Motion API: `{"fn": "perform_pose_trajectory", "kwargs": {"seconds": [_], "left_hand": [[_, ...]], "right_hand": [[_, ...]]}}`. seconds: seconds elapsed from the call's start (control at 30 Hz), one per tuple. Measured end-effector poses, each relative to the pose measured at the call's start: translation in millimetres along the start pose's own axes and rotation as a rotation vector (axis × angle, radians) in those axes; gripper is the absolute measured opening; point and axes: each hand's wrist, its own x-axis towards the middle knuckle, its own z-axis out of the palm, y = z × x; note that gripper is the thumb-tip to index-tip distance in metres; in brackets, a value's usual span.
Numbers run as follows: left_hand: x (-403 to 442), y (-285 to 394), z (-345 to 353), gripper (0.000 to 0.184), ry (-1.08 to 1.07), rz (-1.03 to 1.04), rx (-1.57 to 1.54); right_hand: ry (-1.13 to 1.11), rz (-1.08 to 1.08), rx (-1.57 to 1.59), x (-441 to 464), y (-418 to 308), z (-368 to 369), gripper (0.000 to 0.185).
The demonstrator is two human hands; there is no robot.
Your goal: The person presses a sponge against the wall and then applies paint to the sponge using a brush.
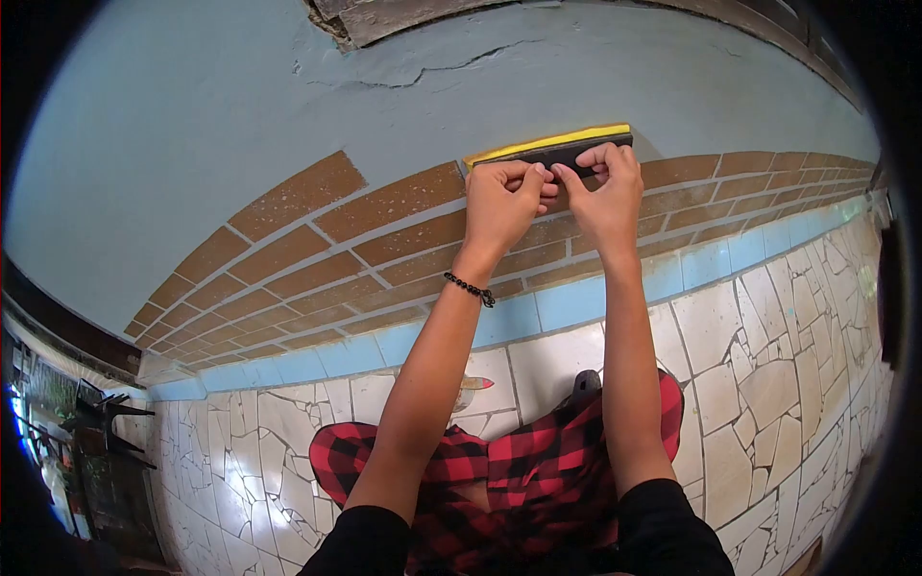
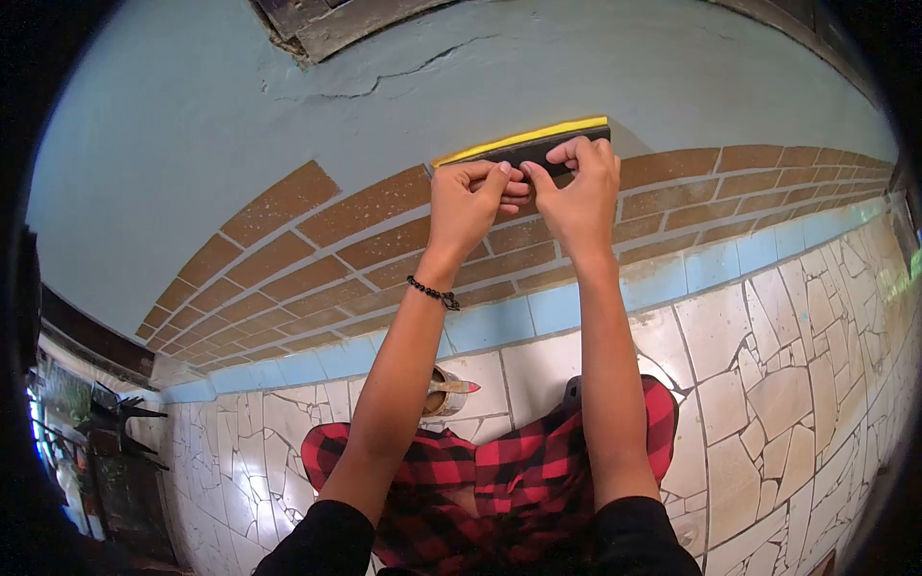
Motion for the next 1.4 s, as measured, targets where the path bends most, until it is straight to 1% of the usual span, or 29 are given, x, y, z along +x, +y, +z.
{"fn": "perform_pose_trajectory", "kwargs": {"seconds": [0.17, 0.27, 0.57, 0.77, 0.97, 1.17, 1.4], "left_hand": [[-4, -1, -1, 0.028, -0.031, -0.003, -0.034], [-6, -1, -1, 0.029, -0.037, 0.018, 0.019], [-4, -2, -3, 0.029, -0.057, 0.006, -0.008], [-5, 2, -1, 0.030, -0.037, -0.016, 0.006], [-7, 0, -4, 0.029, -0.066, 0.020, 0.051], [-3, 2, -1, 0.030, -0.031, -0.020, 0.026], [-4, -1, -3, 0.030, -0.052, 0.009, 0.040]], "right_hand": [[0.012, -0.046, 0.025, -2, 2, -5, 0.030], [0.008, -0.021, 0.056, 1, 2, -6, 0.031], [0.011, -0.042, 0.064, 4, 3, -7, 0.032], [0.026, -0.062, 0.054, 2, 5, -4, 0.031], [0.047, -0.057, 0.085, -2, 4, -4, 0.029], [0.073, -0.023, 0.051, -1, 2, -1, 0.028], [0.075, -0.037, 0.048, -2, 0, 0, 0.025]]}}
